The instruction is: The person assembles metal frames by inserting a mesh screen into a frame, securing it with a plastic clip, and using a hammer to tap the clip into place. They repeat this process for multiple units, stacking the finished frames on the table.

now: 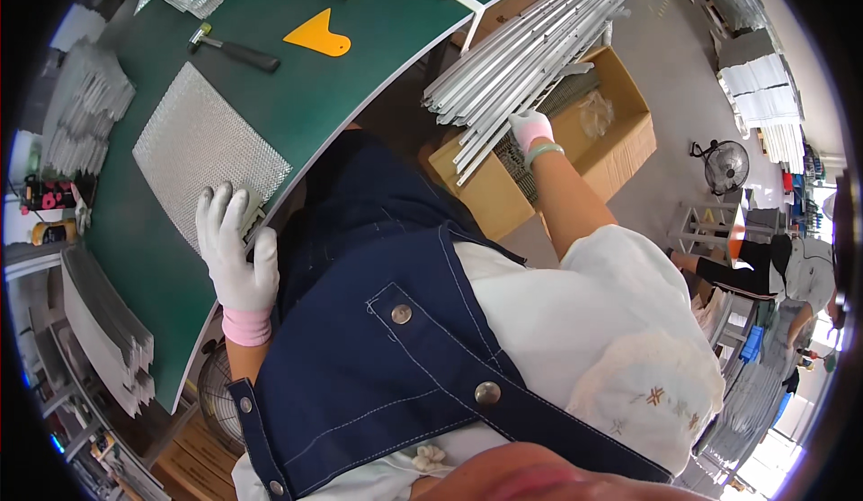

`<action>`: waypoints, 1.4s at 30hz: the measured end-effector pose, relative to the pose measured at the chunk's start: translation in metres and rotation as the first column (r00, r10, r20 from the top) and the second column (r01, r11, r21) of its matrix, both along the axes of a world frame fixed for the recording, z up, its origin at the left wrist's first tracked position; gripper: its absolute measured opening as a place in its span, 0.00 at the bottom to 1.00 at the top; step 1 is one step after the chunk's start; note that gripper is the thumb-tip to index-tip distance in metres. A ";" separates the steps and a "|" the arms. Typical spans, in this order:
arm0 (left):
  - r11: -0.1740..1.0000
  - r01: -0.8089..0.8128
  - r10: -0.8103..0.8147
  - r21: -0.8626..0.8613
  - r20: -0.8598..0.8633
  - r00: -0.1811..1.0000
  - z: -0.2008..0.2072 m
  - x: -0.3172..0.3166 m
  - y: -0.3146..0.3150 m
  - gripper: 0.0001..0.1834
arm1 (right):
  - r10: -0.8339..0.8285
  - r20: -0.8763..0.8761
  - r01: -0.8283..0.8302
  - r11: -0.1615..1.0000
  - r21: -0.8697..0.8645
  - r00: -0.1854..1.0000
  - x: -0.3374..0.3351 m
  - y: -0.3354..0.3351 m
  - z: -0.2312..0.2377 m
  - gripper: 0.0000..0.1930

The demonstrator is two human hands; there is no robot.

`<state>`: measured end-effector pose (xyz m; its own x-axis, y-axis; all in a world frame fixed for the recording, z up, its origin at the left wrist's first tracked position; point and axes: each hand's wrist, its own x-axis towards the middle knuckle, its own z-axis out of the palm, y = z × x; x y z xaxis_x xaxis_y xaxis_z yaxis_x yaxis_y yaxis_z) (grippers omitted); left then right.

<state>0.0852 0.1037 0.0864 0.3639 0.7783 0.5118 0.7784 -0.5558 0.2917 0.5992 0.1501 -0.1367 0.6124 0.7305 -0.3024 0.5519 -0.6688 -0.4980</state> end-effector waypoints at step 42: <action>0.915 -0.170 0.402 -0.366 0.869 0.288 0.113 -0.117 -0.023 0.27 | 0.844 -0.527 0.280 0.484 0.829 0.099 -0.201 -0.019 0.234 0.27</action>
